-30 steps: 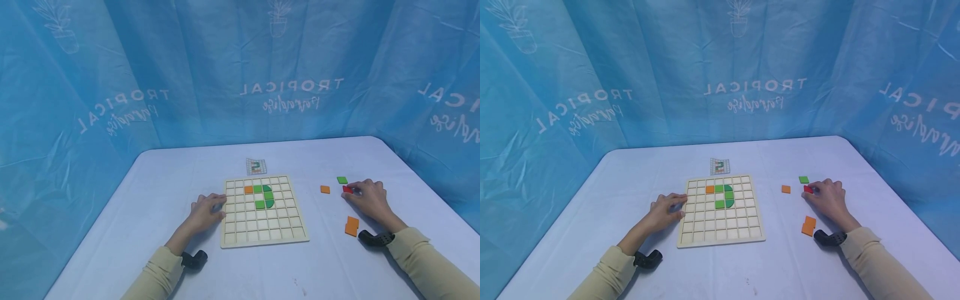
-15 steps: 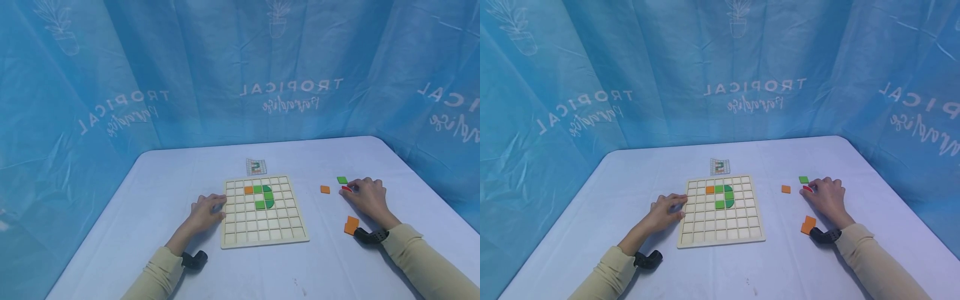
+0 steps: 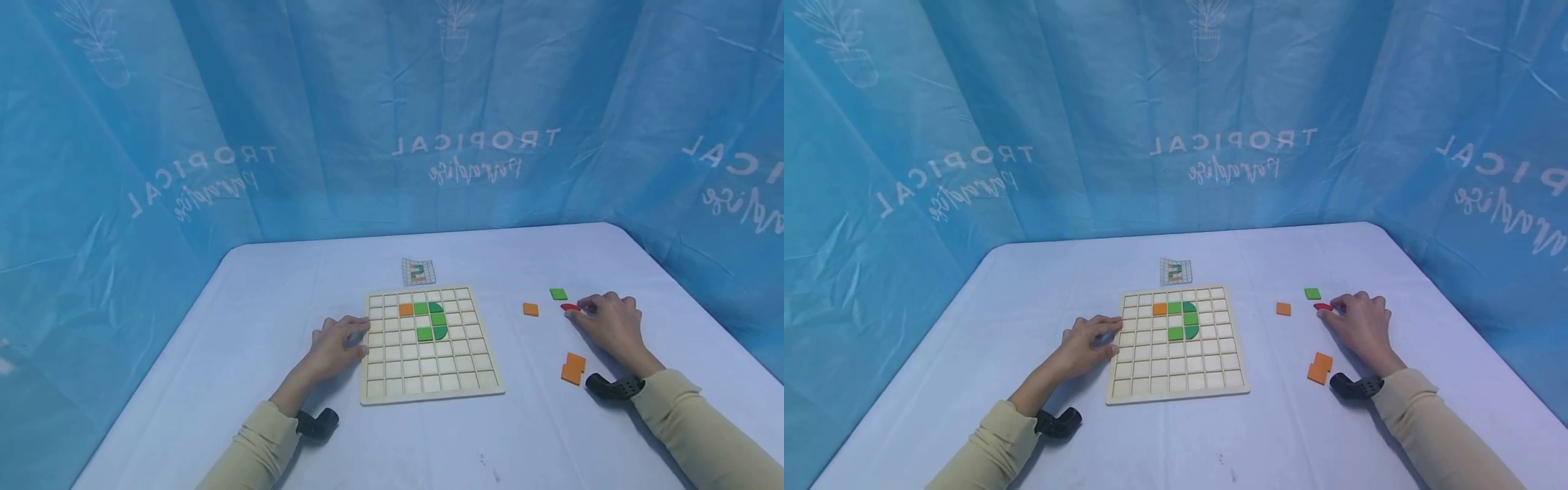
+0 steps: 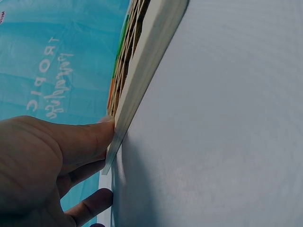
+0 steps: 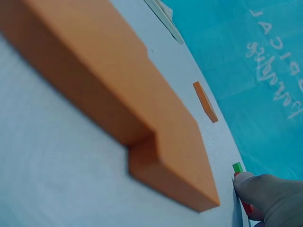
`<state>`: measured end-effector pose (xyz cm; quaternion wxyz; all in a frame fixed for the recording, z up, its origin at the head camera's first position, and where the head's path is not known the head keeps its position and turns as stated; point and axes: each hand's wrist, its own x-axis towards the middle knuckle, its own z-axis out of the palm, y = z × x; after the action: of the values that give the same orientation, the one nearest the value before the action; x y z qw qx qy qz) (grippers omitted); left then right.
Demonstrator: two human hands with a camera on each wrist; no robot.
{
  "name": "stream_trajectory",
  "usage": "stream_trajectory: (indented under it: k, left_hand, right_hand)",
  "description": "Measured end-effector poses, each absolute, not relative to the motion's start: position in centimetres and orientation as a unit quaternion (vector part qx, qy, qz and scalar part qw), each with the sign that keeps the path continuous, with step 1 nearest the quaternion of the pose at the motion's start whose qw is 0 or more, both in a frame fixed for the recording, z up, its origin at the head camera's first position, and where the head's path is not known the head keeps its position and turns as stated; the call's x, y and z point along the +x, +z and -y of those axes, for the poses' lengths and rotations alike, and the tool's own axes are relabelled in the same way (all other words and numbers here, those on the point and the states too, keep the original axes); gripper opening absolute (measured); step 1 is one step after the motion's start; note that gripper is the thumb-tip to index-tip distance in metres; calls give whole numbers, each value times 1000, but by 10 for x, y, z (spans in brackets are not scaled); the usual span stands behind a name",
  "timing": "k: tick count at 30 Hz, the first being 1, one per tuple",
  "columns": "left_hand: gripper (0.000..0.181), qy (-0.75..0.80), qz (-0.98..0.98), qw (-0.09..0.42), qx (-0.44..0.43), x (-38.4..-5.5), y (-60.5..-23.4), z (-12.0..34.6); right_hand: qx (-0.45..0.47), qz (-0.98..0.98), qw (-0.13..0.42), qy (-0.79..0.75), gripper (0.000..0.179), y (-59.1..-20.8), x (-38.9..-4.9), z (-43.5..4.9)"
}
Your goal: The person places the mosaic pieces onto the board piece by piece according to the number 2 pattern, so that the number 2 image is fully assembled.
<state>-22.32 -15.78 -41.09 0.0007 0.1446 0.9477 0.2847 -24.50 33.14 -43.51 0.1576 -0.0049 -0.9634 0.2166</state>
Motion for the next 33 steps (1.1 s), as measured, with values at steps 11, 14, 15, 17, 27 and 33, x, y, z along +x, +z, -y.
stream_trajectory:
  k: [11, 14, 15, 17, 27, 33]
  left_hand:
    - [45, 290, -945, -1, 150, -223, -413, 159]
    - [45, 290, -945, -2, 150, -223, -413, 159]
    - [44, 289, -946, -2, 150, -223, -413, 159]
    - [44, 287, -946, -3, 149, -223, -413, 159]
    - [45, 281, -949, -4, 140, -224, -411, 158]
    - [45, 284, -948, -2, 143, -223, -411, 158]
  right_hand:
    - [-2, 959, 175, 225, 32, -437, -244, -332]
    - [5, 956, 184, 230, 33, -437, -244, -332]
    - [7, 955, 186, 232, 33, -436, -244, -332]
    - [14, 952, 190, 238, 33, -435, -245, -331]
    - [63, 939, 210, 266, 30, -416, -241, -303]
    - [90, 930, 219, 280, 29, -413, -239, -280]
